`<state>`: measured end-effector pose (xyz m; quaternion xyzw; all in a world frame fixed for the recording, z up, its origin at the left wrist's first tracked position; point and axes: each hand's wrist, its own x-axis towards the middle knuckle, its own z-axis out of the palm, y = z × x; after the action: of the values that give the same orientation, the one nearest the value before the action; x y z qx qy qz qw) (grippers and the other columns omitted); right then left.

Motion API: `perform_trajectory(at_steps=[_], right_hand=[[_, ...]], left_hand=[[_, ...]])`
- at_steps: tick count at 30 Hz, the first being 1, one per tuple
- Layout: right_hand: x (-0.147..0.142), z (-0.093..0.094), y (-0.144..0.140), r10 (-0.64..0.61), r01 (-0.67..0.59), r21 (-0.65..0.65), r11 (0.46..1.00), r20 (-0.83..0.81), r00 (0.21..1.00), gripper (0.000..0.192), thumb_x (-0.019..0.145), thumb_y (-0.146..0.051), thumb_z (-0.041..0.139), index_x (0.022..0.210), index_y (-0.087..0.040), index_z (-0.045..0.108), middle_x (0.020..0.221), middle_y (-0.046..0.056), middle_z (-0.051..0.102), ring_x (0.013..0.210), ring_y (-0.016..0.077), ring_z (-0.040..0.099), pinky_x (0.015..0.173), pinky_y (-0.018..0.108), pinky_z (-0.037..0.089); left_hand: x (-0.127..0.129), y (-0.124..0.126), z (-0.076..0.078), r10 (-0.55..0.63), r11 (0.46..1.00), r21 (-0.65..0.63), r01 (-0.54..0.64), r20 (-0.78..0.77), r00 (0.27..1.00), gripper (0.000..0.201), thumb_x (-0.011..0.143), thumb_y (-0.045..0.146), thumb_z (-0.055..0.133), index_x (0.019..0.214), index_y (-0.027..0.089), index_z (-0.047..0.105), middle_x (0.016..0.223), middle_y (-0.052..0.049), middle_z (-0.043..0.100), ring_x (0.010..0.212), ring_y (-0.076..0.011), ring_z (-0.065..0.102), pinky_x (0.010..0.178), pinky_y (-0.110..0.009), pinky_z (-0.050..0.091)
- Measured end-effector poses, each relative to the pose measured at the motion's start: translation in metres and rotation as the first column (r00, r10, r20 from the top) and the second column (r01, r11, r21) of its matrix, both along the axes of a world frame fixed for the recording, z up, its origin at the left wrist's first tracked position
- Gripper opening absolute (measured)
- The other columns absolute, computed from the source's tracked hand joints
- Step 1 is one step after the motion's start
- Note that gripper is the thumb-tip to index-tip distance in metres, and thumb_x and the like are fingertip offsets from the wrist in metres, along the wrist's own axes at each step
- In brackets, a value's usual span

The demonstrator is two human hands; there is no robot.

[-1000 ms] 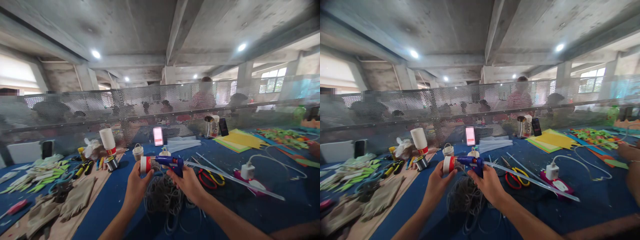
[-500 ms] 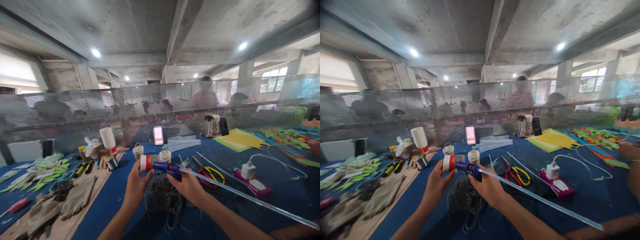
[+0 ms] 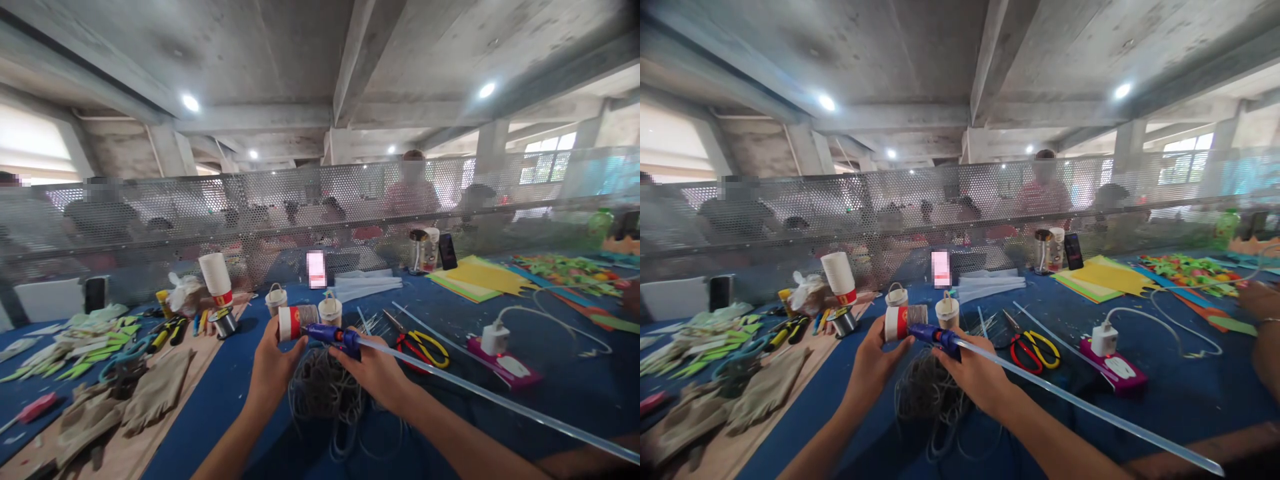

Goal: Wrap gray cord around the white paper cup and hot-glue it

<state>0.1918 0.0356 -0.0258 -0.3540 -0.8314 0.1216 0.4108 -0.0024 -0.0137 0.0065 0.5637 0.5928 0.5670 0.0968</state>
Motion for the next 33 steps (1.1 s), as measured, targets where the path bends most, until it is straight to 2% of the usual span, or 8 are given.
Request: perform_trajectory(at_steps=[5,12,16,22,28,33], right_hand=[[-0.0004,-0.0002,-0.003,-0.053,0.053,-0.032,0.998,0.014,0.999,0.036,0.089,-0.051,0.053,0.105,-0.022,0.068,0.085,0.007,0.073,0.078,0.0249,0.069,0.067,0.028,0.048],[0.0016,0.0048,-0.0051,-0.035,0.036,-0.033,0.999,0.034,0.999,0.035,0.09,-0.049,0.053,0.108,-0.022,0.067,0.084,0.006,0.073,0.08,0.0246,0.07,0.067,0.027,0.047],[0.0011,0.0039,-0.0048,-0.043,0.044,-0.042,0.998,0.035,0.998,0.036,0.09,-0.05,0.053,0.108,-0.022,0.067,0.085,0.006,0.073,0.08,0.0243,0.069,0.067,0.026,0.047],[0.0008,0.0011,-0.0036,-0.05,0.05,-0.049,0.998,0.017,0.999,0.036,0.09,-0.048,0.055,0.113,-0.022,0.065,0.088,0.006,0.073,0.083,0.0248,0.069,0.067,0.026,0.047],[0.0012,0.0044,-0.0056,-0.055,0.057,-0.028,0.998,0.068,0.996,0.037,0.091,-0.051,0.051,0.107,-0.022,0.066,0.086,0.006,0.073,0.082,0.0259,0.069,0.07,0.028,0.047],[0.0014,0.0063,-0.0063,-0.069,0.072,-0.046,0.996,0.074,0.995,0.037,0.09,-0.05,0.054,0.11,-0.022,0.066,0.089,0.007,0.073,0.083,0.0252,0.069,0.069,0.027,0.046]], left_hand=[[-0.0021,0.0002,-0.0033,-0.008,1.0,0.01,0.008,-0.008,1.0,0.042,0.075,0.031,0.066,0.113,0.016,0.056,0.104,-0.008,0.069,0.095,-0.0269,0.064,0.089,-0.039,0.046],[-0.0014,-0.001,-0.0021,-0.015,1.0,0.008,0.015,0.011,1.0,0.042,0.075,0.031,0.064,0.113,0.015,0.057,0.102,-0.009,0.069,0.089,-0.0263,0.065,0.084,-0.038,0.048],[-0.0036,-0.0009,-0.0024,-0.04,0.999,0.03,0.04,0.012,0.999,0.041,0.076,0.03,0.063,0.114,0.015,0.058,0.106,-0.009,0.069,0.095,-0.0271,0.064,0.087,-0.037,0.047],[-0.0061,-0.0033,-0.0022,-0.122,0.991,0.055,0.12,0.033,0.992,0.034,0.088,0.031,0.047,0.116,0.016,0.059,0.113,-0.007,0.066,0.103,-0.0246,0.058,0.092,-0.033,0.042],[-0.0047,-0.0032,-0.0021,-0.075,0.997,0.034,0.073,0.067,0.995,0.038,0.09,0.033,0.042,0.119,0.016,0.059,0.114,-0.007,0.065,0.1,-0.0238,0.057,0.09,-0.032,0.042],[-0.0042,-0.0032,-0.0022,-0.055,0.998,0.033,0.053,0.064,0.996,0.038,0.089,0.034,0.043,0.117,0.017,0.06,0.111,-0.007,0.066,0.097,-0.0239,0.058,0.089,-0.032,0.042]])
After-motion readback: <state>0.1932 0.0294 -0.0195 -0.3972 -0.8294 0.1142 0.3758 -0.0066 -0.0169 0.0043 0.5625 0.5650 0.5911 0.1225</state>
